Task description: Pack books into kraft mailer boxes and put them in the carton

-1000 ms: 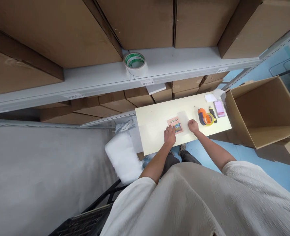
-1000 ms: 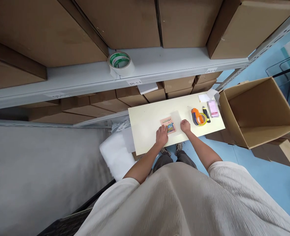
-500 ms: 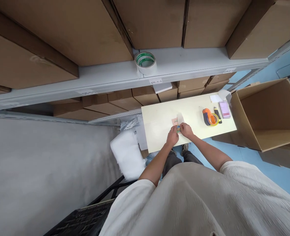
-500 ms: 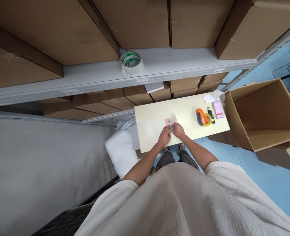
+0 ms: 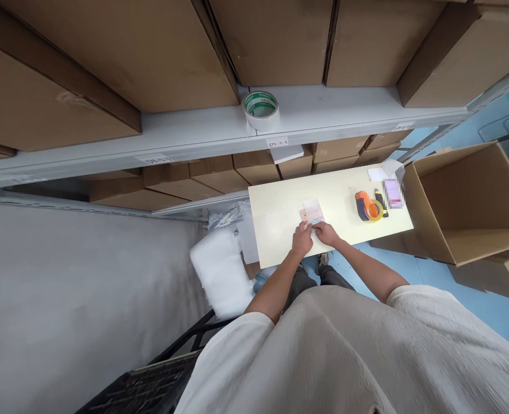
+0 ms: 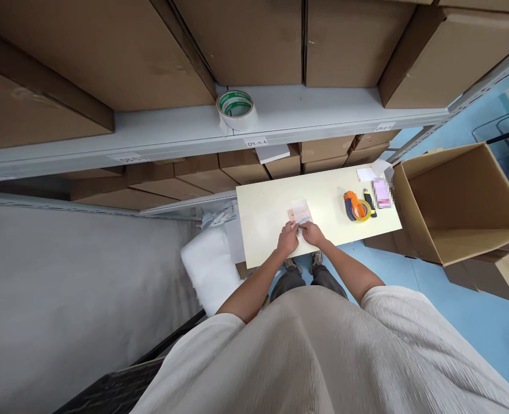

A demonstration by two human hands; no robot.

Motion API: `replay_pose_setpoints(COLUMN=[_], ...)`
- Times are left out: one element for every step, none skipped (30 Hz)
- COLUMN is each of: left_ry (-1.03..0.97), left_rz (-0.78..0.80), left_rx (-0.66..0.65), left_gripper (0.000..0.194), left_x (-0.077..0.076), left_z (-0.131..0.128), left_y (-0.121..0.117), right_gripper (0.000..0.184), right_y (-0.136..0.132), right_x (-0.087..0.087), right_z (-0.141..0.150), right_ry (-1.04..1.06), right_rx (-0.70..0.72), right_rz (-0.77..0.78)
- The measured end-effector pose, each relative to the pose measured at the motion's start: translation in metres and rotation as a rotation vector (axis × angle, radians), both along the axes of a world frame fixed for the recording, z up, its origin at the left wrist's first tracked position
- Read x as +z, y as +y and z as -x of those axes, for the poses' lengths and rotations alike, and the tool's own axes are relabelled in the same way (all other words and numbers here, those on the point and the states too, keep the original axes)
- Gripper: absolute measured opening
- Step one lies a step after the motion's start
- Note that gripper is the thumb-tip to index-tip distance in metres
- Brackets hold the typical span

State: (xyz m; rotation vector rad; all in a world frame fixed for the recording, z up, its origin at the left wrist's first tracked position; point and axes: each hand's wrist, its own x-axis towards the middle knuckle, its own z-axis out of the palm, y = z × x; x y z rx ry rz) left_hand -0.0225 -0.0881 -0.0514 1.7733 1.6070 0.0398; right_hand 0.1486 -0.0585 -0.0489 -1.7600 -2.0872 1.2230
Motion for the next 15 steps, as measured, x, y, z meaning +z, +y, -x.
replay_pose_setpoints(left_ry=[0.012, 0.019, 0.023, 0.026, 0.029, 0.031, 0.028, 0.019, 0.005, -0.011, -0.024, -0.034, -0.037, -0.036, -0.034], left_rz=[-0.004, -0.011, -0.018, -0.024, -0.027, -0.028, -0.028, -0.027, -0.028, -0.03, -0.032, -0.036, -0.039, -0.041, -0.043], left_rx=[-0.014, -0.027, -0.039, -0.048, -0.054, -0.06, -0.063, -0.065, -0.066, -0.068, -0.072, -0.078, -0.086, -0.094, -0.1], left_gripper=[0.069, 0.068, 0.068, 0.068, 0.068, 0.068, 0.068, 0.068, 0.068, 0.069, 0.069, 0.071, 0.071, 0.072, 0.072], left_x=[0.001, 0.001, 0.001, 0.001, 0.001, 0.001, 0.0, -0.001, -0.002, -0.003, -0.004, -0.005, -0.005, -0.005, -0.005], left_z=[-0.001, -0.002, -0.003, -0.004, -0.004, -0.005, -0.005, -0.005, -0.004, -0.004, -0.003, -0.002, -0.001, 0.0, 0.0], left_y=[0.0, 0.001, 0.0, 0.0, -0.001, -0.001, -0.002, -0.003, -0.004, -0.004, -0.004, -0.005, -0.004, -0.004, -0.004], right_gripper=[0.039, 0.039, 0.04, 0.041, 0.043, 0.045, 0.046, 0.047, 0.046, 0.046, 0.045, 0.043, 0.041, 0.037, 0.033], right_y=[0.0, 0.001, 0.002, 0.004, 0.007, 0.01, 0.013, 0.016, 0.018, 0.02, 0.022, 0.023, 0.025, 0.026, 0.027], right_x=[-0.003, -0.005, -0.007, -0.009, -0.011, -0.013, -0.015, -0.017, -0.018, -0.019, -0.02, -0.02, -0.02, -0.02, -0.019], right_z=[-0.004, -0.007, -0.01, -0.013, -0.014, -0.014, -0.014, -0.012, -0.01, -0.008, -0.007, -0.005, -0.004, -0.004, -0.003], right_ry=[-0.002, -0.017, -0.044, -0.078, -0.112, -0.14, -0.16, -0.172, -0.178, -0.179, -0.181, -0.183, -0.187, -0.192, -0.196], right_rx=[-0.051, -0.111, -0.175, -0.234, -0.284, -0.323, -0.354, -0.377, -0.397, -0.414, -0.432, -0.448, -0.46, -0.468, -0.471], right_rz=[-0.02, -0.045, -0.068, -0.079, -0.074, -0.051, -0.017, 0.019, 0.048, 0.068, 0.079, 0.085, 0.089, 0.094, 0.098])
